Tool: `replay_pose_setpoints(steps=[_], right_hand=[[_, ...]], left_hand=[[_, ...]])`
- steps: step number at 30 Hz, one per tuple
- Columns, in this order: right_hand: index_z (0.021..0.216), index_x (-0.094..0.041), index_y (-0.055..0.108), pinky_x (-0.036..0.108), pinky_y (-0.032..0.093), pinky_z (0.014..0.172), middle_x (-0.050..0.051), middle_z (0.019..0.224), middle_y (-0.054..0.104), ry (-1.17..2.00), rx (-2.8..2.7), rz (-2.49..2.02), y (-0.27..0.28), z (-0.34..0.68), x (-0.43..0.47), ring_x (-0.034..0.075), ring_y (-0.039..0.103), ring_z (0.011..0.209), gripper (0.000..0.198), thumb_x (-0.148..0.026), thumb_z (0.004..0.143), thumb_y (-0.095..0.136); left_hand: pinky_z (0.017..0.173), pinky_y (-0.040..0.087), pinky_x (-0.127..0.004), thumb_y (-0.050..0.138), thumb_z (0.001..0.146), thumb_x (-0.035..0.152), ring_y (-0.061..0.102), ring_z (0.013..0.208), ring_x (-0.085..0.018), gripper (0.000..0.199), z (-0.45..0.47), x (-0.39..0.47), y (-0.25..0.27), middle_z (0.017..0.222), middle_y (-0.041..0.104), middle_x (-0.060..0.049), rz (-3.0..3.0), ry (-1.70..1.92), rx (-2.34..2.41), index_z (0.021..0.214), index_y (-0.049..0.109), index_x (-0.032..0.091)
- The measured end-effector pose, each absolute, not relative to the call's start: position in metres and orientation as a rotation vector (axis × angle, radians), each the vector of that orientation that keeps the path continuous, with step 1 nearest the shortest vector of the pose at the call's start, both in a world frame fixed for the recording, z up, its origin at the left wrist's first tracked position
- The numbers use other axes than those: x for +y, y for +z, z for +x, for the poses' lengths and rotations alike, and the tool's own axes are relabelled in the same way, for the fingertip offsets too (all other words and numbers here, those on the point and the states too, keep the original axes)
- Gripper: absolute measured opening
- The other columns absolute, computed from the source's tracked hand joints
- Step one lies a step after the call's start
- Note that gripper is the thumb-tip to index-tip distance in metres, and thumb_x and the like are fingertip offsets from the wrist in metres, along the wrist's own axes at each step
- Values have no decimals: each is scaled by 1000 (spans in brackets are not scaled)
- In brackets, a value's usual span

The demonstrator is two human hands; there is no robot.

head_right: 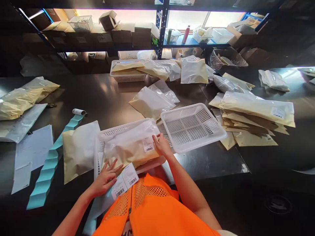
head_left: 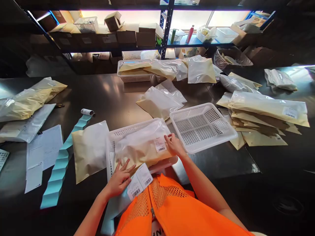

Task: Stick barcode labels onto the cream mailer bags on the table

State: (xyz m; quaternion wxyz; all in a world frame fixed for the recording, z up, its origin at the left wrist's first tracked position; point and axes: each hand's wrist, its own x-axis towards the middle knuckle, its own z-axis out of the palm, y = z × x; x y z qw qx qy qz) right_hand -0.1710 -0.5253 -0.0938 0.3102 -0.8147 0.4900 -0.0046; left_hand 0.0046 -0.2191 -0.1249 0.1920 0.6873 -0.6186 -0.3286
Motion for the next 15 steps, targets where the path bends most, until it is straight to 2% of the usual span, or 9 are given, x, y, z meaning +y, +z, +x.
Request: replay_pose_setpoints(steps=[2, 5, 8, 10, 13, 15], right_hand=[[107, -17, 55, 29, 42, 69, 12, 96, 69, 13, 1190, -2055, -94, -174, -522, 24, 64, 89, 42, -54, 90, 45], [100, -19, 58, 27, 44, 67, 7, 93, 69, -69, 1140, -1955, -102, -180, -515, 21, 64, 84, 30, -45, 85, 54], [90, -19, 58, 26, 42, 63, 4, 80, 68, -88, 1237, -1970, -110, -188, -509, 20, 64, 75, 19, -36, 89, 49], [92, -18, 59, 29, 42, 64, 6, 77, 68, -85, 1343, -2078, -110, -193, -504, 21, 64, 74, 23, -33, 93, 41], [113, -15, 57, 38, 44, 82, 15, 98, 69, -406, 1378, -2407, -104, -198, -493, 27, 63, 95, 31, -31, 96, 36], [129, -15, 50, 45, 35, 101, 17, 123, 61, -598, 1058, -2700, -99, -199, -484, 28, 52, 119, 39, -32, 96, 39]], left_hand=[[115, -2, -61, 41, 92, 28, 11, 147, -28, 31, 7, -227, -118, 145, 46, -4, 1901, -844, -1657, 66, 56, 21], [116, 7, -60, 37, 92, 35, 9, 147, -28, 36, 22, -243, -120, 148, 41, -8, 1878, -767, -1404, 62, 51, 20], [117, 8, -58, 37, 91, 42, 9, 147, -28, 38, 40, -253, -136, 150, 38, -9, 1906, -831, -1223, 60, 47, 21], [117, 5, -58, 37, 90, 43, 6, 147, -29, 38, 46, -256, -148, 152, 34, -7, 1944, -894, -1193, 60, 46, 21], [116, 3, -59, 37, 90, 41, 1, 147, -29, 38, 46, -255, -157, 154, 28, -6, 1999, -890, -1218, 60, 47, 21], [116, 0, -60, 36, 91, 40, -1, 147, -29, 38, 42, -254, -156, 154, 27, -6, 2028, -844, -1270, 60, 48, 20]])
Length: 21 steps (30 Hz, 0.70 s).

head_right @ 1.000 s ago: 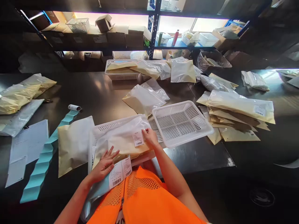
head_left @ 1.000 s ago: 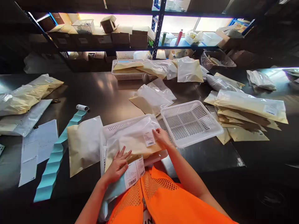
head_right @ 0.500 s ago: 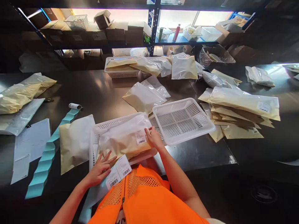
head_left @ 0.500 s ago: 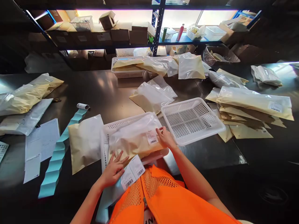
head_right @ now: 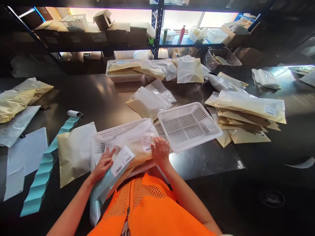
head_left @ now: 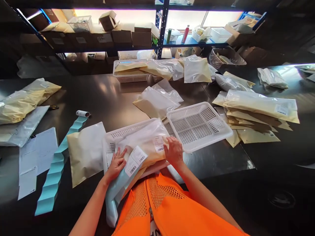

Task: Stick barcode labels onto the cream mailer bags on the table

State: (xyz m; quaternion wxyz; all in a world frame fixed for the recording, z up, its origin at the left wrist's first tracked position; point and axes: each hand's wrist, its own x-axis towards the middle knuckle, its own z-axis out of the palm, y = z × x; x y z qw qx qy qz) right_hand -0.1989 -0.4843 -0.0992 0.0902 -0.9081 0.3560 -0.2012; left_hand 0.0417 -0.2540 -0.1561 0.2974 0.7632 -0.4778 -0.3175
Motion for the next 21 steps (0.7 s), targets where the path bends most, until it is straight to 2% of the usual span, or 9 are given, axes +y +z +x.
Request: replay_pose_setpoints(steps=[2, 4, 7, 9, 11, 13, 16, 18, 21], right_hand=[[139, -18, 43, 47, 17, 114, 13, 141, 48, -536, 605, -2913, -97, -201, -478, 27, 36, 136, 48, -37, 95, 43], [143, -18, 38, 47, 4, 117, 11, 148, 41, -387, 354, -2990, -97, -205, -475, 26, 27, 141, 56, -44, 94, 44], [135, -20, 51, 53, -2, 115, 10, 147, 43, -317, 225, -2990, -100, -215, -476, 28, 25, 141, 51, -48, 93, 45], [114, -26, 66, 54, 0, 114, 5, 137, 54, -355, 150, -2935, -101, -221, -480, 28, 31, 139, 34, -45, 92, 49], [98, -29, 72, 51, 7, 114, 2, 126, 63, -454, 226, -2868, -100, -224, -484, 27, 38, 134, 24, -38, 91, 51], [106, -29, 70, 50, 10, 112, 2, 126, 63, -516, 375, -2836, -97, -224, -489, 27, 39, 133, 25, -36, 91, 52], [120, -32, 63, 54, 6, 110, 3, 138, 53, -431, 398, -2862, -92, -224, -495, 30, 33, 137, 33, -40, 90, 54], [104, -33, 70, 55, 8, 109, 1, 137, 54, -401, 398, -2840, -89, -226, -498, 30, 35, 135, 22, -39, 89, 55], [78, -25, 71, 48, 27, 102, 5, 112, 66, -501, 729, -2683, -85, -225, -500, 27, 50, 117, 24, -35, 90, 53]], left_hand=[[114, -2, -62, 36, 92, 39, -2, 147, -30, 39, 38, -254, -152, 153, 29, -6, 2049, -801, -1335, 61, 49, 20], [114, -3, -64, 35, 92, 37, -2, 146, -30, 40, 35, -255, -149, 153, 29, -7, 2063, -780, -1382, 60, 50, 20], [114, -2, -64, 36, 92, 36, -3, 146, -31, 40, 34, -255, -149, 153, 30, -7, 2080, -780, -1402, 60, 51, 19], [114, -2, -63, 36, 92, 36, -2, 146, -30, 39, 33, -253, -150, 153, 29, -7, 2079, -780, -1402, 61, 52, 19], [115, -1, -62, 37, 92, 35, -1, 147, -29, 38, 32, -252, -151, 153, 29, -7, 2070, -781, -1399, 62, 53, 20], [115, 1, -62, 37, 92, 34, -1, 147, -29, 37, 31, -251, -151, 153, 29, -7, 2058, -778, -1389, 61, 52, 20], [114, 2, -64, 39, 91, 34, 1, 147, -29, 36, 30, -250, -151, 152, 32, -8, 2040, -761, -1368, 61, 52, 20], [114, 3, -64, 39, 91, 35, 2, 147, -30, 36, 30, -249, -151, 152, 33, -9, 2034, -761, -1365, 61, 52, 20], [114, 4, -65, 40, 91, 37, 2, 147, -32, 36, 30, -247, -150, 152, 32, -10, 2035, -785, -1361, 61, 52, 20]])
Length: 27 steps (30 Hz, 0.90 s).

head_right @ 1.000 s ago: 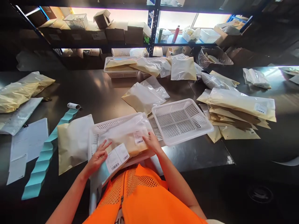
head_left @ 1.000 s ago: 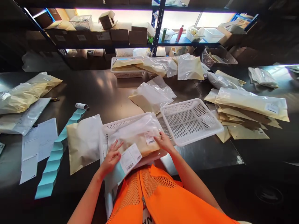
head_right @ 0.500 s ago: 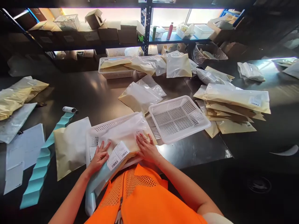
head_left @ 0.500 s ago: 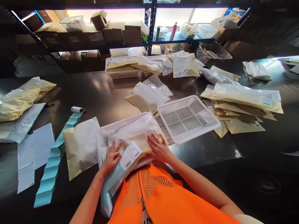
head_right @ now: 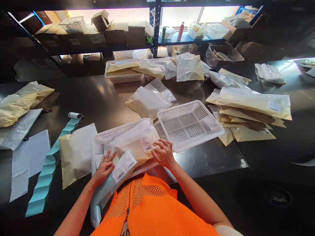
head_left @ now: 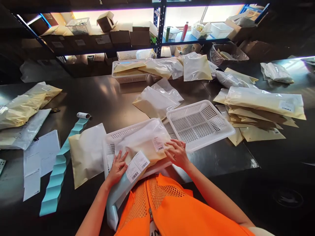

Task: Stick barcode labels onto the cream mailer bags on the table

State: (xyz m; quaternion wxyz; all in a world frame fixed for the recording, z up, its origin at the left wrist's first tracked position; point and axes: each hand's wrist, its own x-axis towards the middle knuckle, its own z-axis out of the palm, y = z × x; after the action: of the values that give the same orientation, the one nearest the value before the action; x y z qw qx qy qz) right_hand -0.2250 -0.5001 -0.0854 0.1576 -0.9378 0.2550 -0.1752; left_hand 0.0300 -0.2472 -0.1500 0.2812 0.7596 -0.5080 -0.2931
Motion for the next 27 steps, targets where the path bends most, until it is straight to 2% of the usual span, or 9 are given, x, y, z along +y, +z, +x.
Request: replay_pose_setpoints(steps=[3, 6, 9, 11, 14, 17, 19, 21, 27], right_hand=[[80, -20, 70, 36, 42, 86, 7, 89, 65, -481, 1051, -2482, -82, -216, -503, 20, 58, 89, 25, -32, 90, 51], [79, -19, 70, 29, 44, 72, 6, 84, 64, -276, 1172, -2336, -75, -202, -505, 17, 59, 76, 22, -34, 86, 55], [71, -20, 69, 29, 41, 64, 5, 77, 66, 21, 1316, -2159, -67, -190, -508, 19, 61, 73, 27, -44, 79, 62], [68, -20, 67, 29, 39, 61, 4, 71, 66, 103, 1308, -2104, -64, -187, -510, 20, 60, 71, 27, -46, 76, 65], [66, -19, 65, 28, 41, 61, 2, 69, 65, 57, 1128, -2067, -65, -189, -515, 17, 60, 68, 19, -37, 72, 68], [83, -17, 65, 29, 47, 72, 5, 88, 64, -161, 1055, -2064, -70, -198, -524, 18, 61, 82, 24, -34, 67, 73], [105, -17, 58, 32, 50, 73, 5, 90, 62, -234, 1120, -1963, -73, -203, -528, 19, 61, 83, 47, -36, 65, 75], [120, -18, 44, 32, 51, 63, -1, 75, 58, -175, 1109, -1717, -74, -205, -527, 17, 60, 69, 64, -36, 66, 73], [108, -26, 31, 27, 50, 51, -12, 61, 50, -283, 890, -1145, -65, -190, -487, 11, 53, 51, 63, -38, 62, 73]], left_hand=[[113, 4, -66, 41, 91, 35, 3, 147, -32, 36, 27, -251, -143, 151, 34, -10, 2053, -745, -1408, 61, 52, 20], [114, 8, -63, 43, 90, 31, 6, 146, -33, 33, 16, -263, -125, 149, 41, -8, 2032, -640, -1563, 61, 53, 19], [108, 32, -47, 45, 90, 30, 37, 136, -30, 31, -3, -281, -101, 131, 60, -9, 1932, -626, -1679, 62, 56, 20], [86, 45, -36, 44, 91, 33, 60, 104, -25, 33, -19, -293, -87, 102, 70, -10, 1945, -674, -1671, 64, 58, 20], [59, 36, -30, 44, 91, 40, 55, 63, -19, 39, -42, -307, -77, 66, 62, -4, 2086, -778, -1497, 59, 56, 20], [52, 24, -29, 44, 89, 48, 42, 49, -14, 50, -58, -314, -77, 47, 45, 1, 2045, -968, -1195, 48, 48, 19], [50, 22, -28, 44, 87, 51, 39, 48, -13, 51, -64, -317, -78, 45, 42, 2, 1952, -1046, -1018, 48, 50, 19], [53, 29, -28, 47, 86, 52, 45, 53, -14, 46, -67, -318, -78, 52, 52, 1, 1853, -1083, -896, 56, 58, 18], [88, 47, -38, 53, 75, 71, 65, 92, -28, 57, -85, -321, -76, 94, 74, -12, 1260, -1613, -371, 81, 75, 18]])
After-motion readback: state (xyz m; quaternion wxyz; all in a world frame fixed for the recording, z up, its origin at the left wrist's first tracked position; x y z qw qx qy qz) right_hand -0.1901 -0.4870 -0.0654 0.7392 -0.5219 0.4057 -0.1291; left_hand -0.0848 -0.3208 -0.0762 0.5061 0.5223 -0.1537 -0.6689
